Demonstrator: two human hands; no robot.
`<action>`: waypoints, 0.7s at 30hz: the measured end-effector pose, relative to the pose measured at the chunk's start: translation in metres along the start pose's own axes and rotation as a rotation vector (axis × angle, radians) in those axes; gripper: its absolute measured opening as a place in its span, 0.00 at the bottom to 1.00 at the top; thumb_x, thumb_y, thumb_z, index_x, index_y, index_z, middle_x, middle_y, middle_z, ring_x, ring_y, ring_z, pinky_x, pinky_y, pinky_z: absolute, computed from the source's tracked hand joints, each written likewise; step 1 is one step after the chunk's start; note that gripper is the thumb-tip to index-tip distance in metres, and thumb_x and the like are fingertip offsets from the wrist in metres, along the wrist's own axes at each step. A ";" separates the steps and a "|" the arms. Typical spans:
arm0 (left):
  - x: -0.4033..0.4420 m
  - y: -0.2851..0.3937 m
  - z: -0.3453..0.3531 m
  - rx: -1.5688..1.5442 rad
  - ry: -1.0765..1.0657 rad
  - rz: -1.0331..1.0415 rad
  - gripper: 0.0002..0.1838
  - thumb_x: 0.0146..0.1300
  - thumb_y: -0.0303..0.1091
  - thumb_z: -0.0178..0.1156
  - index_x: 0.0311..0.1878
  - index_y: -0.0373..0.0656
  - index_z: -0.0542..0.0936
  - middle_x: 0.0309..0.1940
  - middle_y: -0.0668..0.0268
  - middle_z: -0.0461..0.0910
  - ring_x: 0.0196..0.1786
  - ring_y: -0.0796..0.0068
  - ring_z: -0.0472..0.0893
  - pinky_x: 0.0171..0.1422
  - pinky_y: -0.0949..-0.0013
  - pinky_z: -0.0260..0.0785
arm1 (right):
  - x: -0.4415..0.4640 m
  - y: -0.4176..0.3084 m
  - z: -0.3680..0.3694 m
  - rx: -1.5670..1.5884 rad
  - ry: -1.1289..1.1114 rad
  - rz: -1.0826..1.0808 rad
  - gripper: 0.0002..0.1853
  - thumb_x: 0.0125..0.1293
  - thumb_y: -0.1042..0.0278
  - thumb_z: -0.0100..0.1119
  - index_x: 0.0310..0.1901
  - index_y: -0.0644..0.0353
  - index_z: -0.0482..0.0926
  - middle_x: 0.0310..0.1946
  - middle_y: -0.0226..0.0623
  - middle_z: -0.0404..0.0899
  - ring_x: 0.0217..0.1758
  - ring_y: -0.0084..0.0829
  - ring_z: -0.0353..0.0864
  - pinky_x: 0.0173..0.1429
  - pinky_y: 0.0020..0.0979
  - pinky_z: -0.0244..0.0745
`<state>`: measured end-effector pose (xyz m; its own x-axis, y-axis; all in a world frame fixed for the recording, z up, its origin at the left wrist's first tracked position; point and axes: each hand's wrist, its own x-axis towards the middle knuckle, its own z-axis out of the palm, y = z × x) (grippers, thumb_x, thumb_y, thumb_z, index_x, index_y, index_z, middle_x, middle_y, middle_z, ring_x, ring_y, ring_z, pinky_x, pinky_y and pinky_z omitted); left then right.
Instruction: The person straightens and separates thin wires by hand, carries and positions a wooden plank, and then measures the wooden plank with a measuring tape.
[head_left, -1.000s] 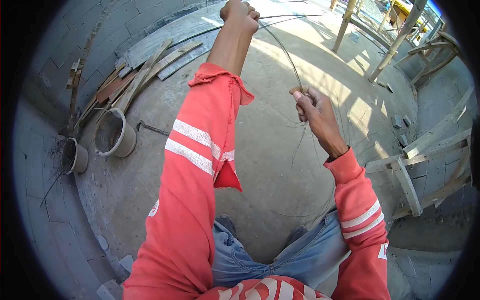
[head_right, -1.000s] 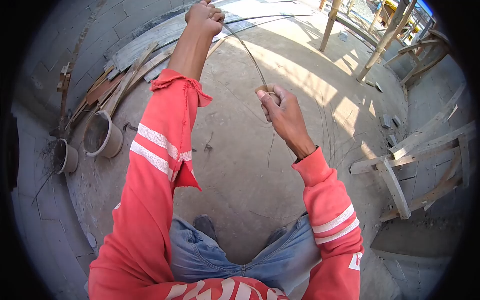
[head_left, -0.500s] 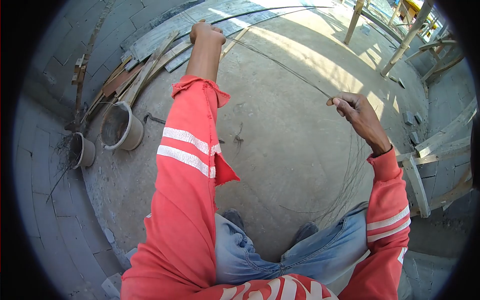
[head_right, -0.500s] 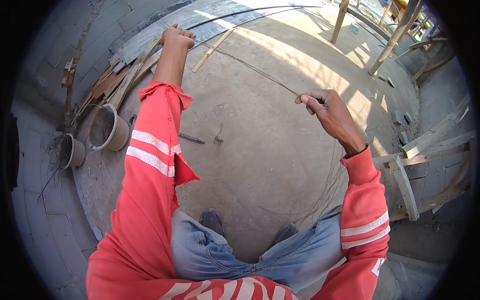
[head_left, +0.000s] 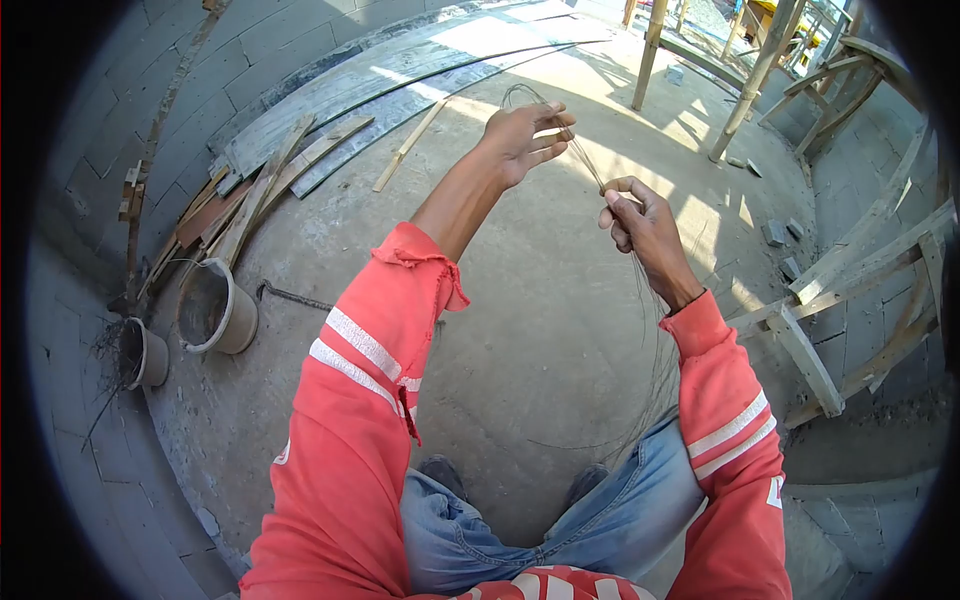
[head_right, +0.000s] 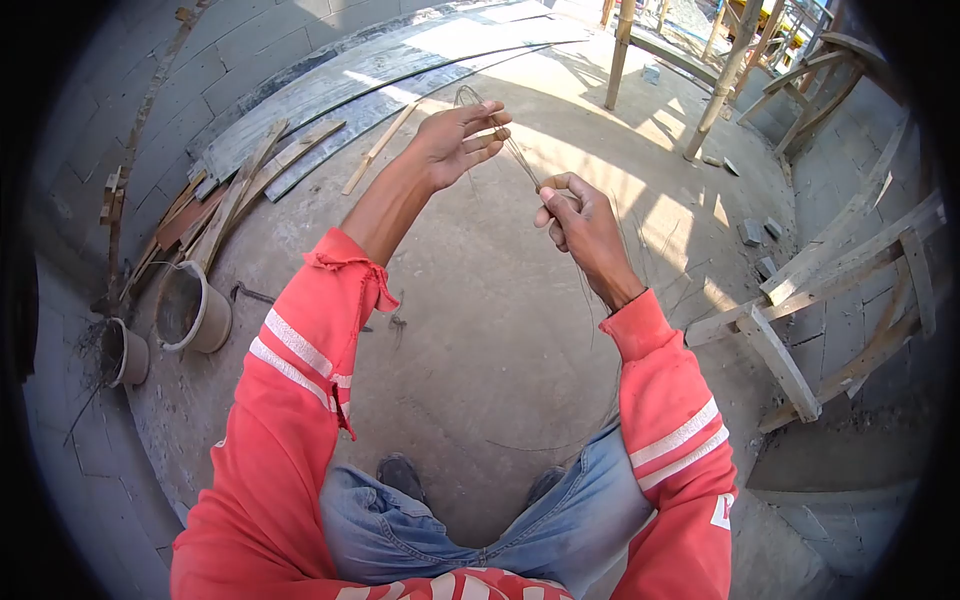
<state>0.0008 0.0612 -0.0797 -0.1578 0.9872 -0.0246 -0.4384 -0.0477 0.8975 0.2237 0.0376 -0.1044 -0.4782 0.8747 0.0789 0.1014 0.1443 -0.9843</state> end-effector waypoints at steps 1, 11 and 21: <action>-0.002 -0.004 0.009 0.019 -0.054 -0.016 0.14 0.73 0.35 0.56 0.55 0.37 0.77 0.49 0.61 0.81 0.49 0.70 0.80 0.54 0.69 0.77 | 0.001 0.000 0.000 -0.003 0.006 -0.002 0.11 0.74 0.61 0.56 0.45 0.61 0.78 0.25 0.26 0.76 0.23 0.14 0.66 0.28 0.21 0.62; -0.020 -0.015 0.025 0.237 -0.219 -0.045 0.18 0.68 0.34 0.64 0.57 0.38 0.80 0.46 0.64 0.81 0.46 0.71 0.84 0.51 0.72 0.79 | -0.005 0.000 -0.012 -0.118 0.157 -0.020 0.14 0.68 0.59 0.63 0.42 0.63 0.82 0.31 0.27 0.81 0.34 0.18 0.76 0.42 0.22 0.70; -0.027 -0.014 0.031 0.296 -0.257 -0.024 0.18 0.67 0.36 0.65 0.58 0.38 0.80 0.45 0.63 0.83 0.46 0.70 0.85 0.52 0.68 0.80 | -0.005 -0.004 -0.012 -0.266 0.158 -0.044 0.12 0.68 0.62 0.63 0.41 0.64 0.82 0.28 0.26 0.79 0.32 0.17 0.73 0.39 0.23 0.68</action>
<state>0.0385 0.0394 -0.0778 0.0922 0.9953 0.0301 -0.1596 -0.0151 0.9871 0.2360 0.0376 -0.0986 -0.3482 0.9229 0.1645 0.3179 0.2813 -0.9054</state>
